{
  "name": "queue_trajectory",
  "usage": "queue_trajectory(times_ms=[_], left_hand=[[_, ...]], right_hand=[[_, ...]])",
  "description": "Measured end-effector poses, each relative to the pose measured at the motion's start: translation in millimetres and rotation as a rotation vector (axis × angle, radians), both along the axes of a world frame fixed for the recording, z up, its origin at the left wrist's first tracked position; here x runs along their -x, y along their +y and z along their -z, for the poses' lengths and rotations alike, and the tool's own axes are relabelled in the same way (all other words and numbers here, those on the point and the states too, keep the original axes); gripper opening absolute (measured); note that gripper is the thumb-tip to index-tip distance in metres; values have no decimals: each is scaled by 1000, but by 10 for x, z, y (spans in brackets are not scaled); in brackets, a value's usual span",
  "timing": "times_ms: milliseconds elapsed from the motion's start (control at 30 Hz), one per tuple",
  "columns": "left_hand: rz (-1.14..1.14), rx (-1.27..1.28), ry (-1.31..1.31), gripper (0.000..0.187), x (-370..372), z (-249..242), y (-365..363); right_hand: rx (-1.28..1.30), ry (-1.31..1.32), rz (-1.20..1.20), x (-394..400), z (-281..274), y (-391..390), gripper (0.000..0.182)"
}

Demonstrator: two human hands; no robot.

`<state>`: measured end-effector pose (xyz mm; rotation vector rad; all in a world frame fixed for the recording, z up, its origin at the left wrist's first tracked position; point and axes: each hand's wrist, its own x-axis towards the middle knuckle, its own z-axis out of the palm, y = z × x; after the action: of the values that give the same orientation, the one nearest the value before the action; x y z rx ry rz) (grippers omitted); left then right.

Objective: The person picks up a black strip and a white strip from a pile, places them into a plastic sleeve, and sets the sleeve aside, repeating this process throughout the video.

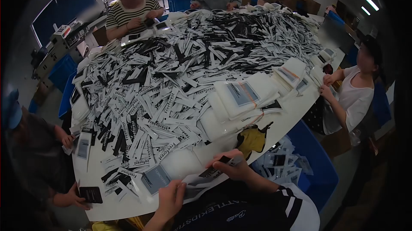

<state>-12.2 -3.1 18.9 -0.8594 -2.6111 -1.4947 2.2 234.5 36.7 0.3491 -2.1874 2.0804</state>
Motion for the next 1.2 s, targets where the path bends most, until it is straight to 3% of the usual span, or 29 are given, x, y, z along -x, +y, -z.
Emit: queue_trajectory(times_ms=[133, 200, 333, 433, 567, 633, 700, 767, 867, 1000, 1067, 1167, 1200], left_hand=[[-76, -68, -79, 9, -136, 32, 131], [-58, -70, -117, 10, -99, 62, 104], [-10, -116, -247, 12, -81, -91, 223], [77, 116, -210, 10, 11, -12, 208], [23, 137, -218, 10, 53, -84, 224], [-38, 68, -166, 9, 22, -1, 225], [9, 49, -118, 8, 17, -28, 257], [44, 28, -77, 8, 8, -33, 284], [103, -24, -37, 9, 18, -63, 287], [94, 40, -65, 10, 1, -95, 338], [79, 37, -4, 10, 15, -98, 390], [164, -8, 39, 14, 36, -140, 394], [148, 63, -117, 16, 41, -153, 322]], right_hand=[[3, 13, -43, 81, 9, 45, 17], [-26, -225, -280, 137, -74, 152, 17], [58, -103, -263, 151, 60, 16, 16], [-101, -26, -330, 167, 160, -63, 20], [-352, 256, -111, 170, 101, 55, 36], [-639, 322, -320, 131, 127, 5, 26], [-639, 176, -396, 173, 27, 66, 18], [-438, -99, -719, 277, -51, 154, 18], [-324, -291, -845, 386, -10, 151, 17], [-364, -259, -817, 443, 106, 29, 13], [-465, -243, -669, 438, 201, -23, 11], [-403, -120, -544, 315, 390, -111, 12], [-401, -119, -545, 327, 352, -80, 12]])
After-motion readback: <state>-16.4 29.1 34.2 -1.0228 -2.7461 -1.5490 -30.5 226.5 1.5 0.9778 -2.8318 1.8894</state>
